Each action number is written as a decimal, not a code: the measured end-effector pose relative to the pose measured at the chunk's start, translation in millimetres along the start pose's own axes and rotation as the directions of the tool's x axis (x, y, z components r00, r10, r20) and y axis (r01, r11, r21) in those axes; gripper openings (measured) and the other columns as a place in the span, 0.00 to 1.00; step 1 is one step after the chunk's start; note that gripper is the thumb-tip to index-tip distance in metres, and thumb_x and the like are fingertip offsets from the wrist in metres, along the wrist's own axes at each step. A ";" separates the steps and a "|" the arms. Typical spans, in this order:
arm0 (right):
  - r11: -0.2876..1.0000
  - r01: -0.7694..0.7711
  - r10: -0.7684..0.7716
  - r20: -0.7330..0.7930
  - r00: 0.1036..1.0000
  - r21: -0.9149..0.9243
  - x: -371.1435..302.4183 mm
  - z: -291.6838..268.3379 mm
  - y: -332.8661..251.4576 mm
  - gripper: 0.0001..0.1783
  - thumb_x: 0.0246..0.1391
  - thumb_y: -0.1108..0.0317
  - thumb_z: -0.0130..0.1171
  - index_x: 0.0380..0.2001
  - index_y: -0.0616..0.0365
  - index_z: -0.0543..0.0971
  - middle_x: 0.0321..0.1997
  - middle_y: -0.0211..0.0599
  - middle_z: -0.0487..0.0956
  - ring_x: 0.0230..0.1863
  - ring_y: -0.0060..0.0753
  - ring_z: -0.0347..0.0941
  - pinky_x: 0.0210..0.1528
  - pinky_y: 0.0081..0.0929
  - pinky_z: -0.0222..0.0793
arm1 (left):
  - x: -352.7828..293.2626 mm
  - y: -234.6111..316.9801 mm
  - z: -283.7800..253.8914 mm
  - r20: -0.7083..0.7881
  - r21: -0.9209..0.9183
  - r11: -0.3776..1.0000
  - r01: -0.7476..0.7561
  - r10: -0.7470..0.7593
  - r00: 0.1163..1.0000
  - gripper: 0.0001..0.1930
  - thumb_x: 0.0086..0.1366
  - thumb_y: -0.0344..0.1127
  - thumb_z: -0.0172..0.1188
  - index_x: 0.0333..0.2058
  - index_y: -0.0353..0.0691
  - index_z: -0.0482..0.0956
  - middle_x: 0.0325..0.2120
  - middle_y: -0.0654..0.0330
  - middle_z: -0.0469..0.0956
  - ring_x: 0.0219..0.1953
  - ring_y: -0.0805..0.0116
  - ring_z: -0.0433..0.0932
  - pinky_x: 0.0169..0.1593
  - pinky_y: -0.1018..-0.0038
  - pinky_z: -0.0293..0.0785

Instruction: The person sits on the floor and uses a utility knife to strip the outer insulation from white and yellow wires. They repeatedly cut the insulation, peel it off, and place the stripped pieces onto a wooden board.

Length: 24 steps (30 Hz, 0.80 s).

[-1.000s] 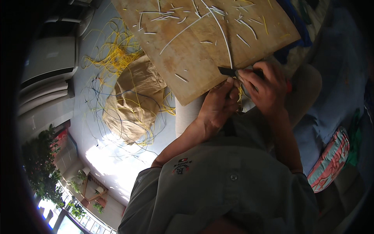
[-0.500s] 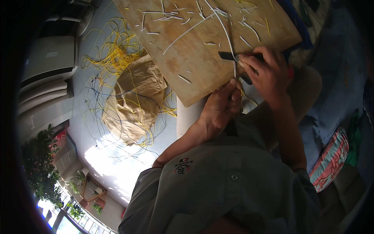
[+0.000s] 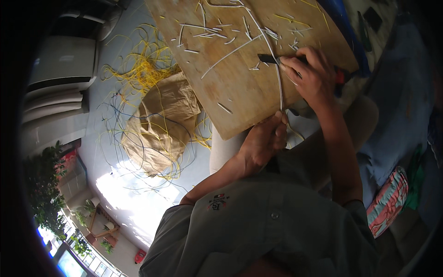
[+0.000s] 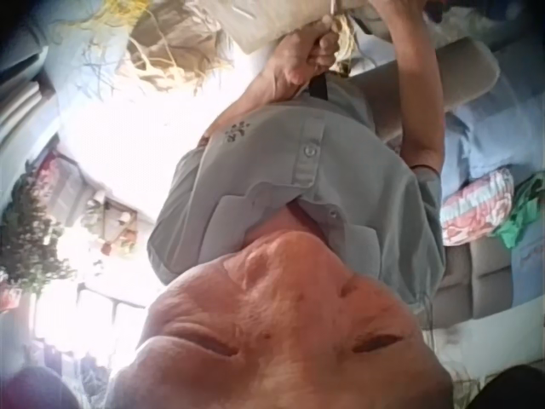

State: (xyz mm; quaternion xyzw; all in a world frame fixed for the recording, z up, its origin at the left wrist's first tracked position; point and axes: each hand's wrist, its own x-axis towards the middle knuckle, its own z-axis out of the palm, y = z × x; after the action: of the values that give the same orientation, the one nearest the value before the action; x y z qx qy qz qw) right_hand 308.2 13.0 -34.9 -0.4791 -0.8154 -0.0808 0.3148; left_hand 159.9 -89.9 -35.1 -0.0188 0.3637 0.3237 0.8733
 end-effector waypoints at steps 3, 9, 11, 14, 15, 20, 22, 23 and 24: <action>1.000 0.011 -0.011 -0.004 1.000 0.000 10.4 4.5 3.8 0.07 0.37 0.66 0.63 0.26 0.44 0.79 0.28 0.25 0.68 0.33 0.33 0.67 0.34 0.30 0.65 | 0.2 0.9 0.0 0.009 0.006 1.000 0.004 -0.004 1.000 0.11 0.65 0.46 0.47 0.29 0.47 0.67 0.14 0.72 0.56 0.15 0.83 0.48 0.17 0.86 0.45; 1.000 -0.002 0.002 -0.008 1.000 -0.004 35.6 21.1 14.4 0.05 0.40 0.63 0.62 0.26 0.44 0.80 0.28 0.25 0.69 0.33 0.32 0.67 0.34 0.31 0.66 | -1.9 3.2 -0.2 0.036 0.030 1.000 0.006 -0.007 0.999 0.10 0.65 0.45 0.47 0.28 0.47 0.67 0.14 0.72 0.57 0.15 0.83 0.49 0.18 0.85 0.46; 1.000 -0.025 0.025 -0.021 0.999 -0.010 54.4 33.5 28.6 0.05 0.41 0.62 0.62 0.26 0.44 0.80 0.27 0.25 0.69 0.33 0.33 0.67 0.34 0.32 0.66 | -1.7 2.3 -1.9 0.033 0.034 0.999 -0.006 0.005 0.999 0.10 0.63 0.44 0.48 0.26 0.47 0.67 0.13 0.70 0.58 0.14 0.81 0.50 0.18 0.84 0.47; 0.996 -0.056 0.054 0.029 0.998 0.063 73.7 43.9 32.7 0.05 0.41 0.62 0.62 0.26 0.45 0.80 0.27 0.26 0.70 0.34 0.34 0.68 0.34 0.32 0.67 | -3.7 4.5 -1.3 0.035 0.039 0.999 0.005 -0.007 0.999 0.09 0.63 0.41 0.47 0.26 0.46 0.67 0.13 0.69 0.59 0.14 0.81 0.51 0.18 0.83 0.47; 0.990 -0.090 0.087 0.028 0.996 0.105 75.6 45.7 35.8 0.05 0.41 0.62 0.62 0.26 0.45 0.80 0.27 0.26 0.70 0.33 0.34 0.68 0.34 0.31 0.67 | -2.3 4.1 -3.4 0.038 0.034 0.999 0.021 -0.022 0.999 0.09 0.63 0.41 0.47 0.26 0.46 0.67 0.13 0.69 0.59 0.14 0.81 0.51 0.18 0.84 0.46; 0.971 -0.092 0.078 0.069 0.995 0.220 51.2 24.5 34.3 0.06 0.41 0.63 0.63 0.26 0.44 0.81 0.27 0.26 0.70 0.33 0.33 0.68 0.34 0.31 0.66 | 0.6 3.9 -6.3 0.055 0.028 0.999 0.047 -0.048 0.997 0.08 0.63 0.41 0.47 0.27 0.45 0.67 0.14 0.70 0.59 0.14 0.82 0.50 0.17 0.84 0.46; 0.961 -0.145 0.116 0.135 0.984 0.235 37.3 11.1 21.3 0.06 0.40 0.64 0.63 0.26 0.44 0.81 0.27 0.25 0.70 0.33 0.32 0.68 0.34 0.30 0.66 | -0.1 3.1 -9.7 0.068 0.022 0.998 0.052 -0.054 0.996 0.08 0.63 0.41 0.47 0.28 0.45 0.67 0.14 0.70 0.59 0.14 0.82 0.50 0.17 0.84 0.46; 0.980 -0.069 0.049 0.111 0.993 0.186 32.3 8.4 21.1 0.06 0.39 0.64 0.64 0.26 0.44 0.81 0.27 0.24 0.69 0.32 0.31 0.67 0.32 0.29 0.66 | -1.7 3.7 -9.6 0.069 0.029 0.998 0.051 -0.053 0.996 0.08 0.63 0.40 0.46 0.27 0.45 0.67 0.14 0.70 0.58 0.14 0.82 0.50 0.17 0.84 0.46; 0.981 -0.059 0.038 0.118 0.992 0.186 29.2 5.2 18.9 0.07 0.39 0.66 0.64 0.27 0.47 0.81 0.27 0.27 0.69 0.31 0.30 0.68 0.31 0.28 0.66 | -3.4 4.5 -9.0 0.069 0.036 0.998 0.049 -0.052 0.996 0.08 0.63 0.40 0.46 0.27 0.45 0.67 0.14 0.70 0.58 0.14 0.82 0.50 0.17 0.84 0.46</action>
State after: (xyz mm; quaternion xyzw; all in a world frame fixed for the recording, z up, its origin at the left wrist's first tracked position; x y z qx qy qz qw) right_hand 311.6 46.5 -25.0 -0.4707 -0.8240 0.0320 0.3138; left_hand 149.9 -90.6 -38.6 -0.0019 0.3376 0.2957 0.8937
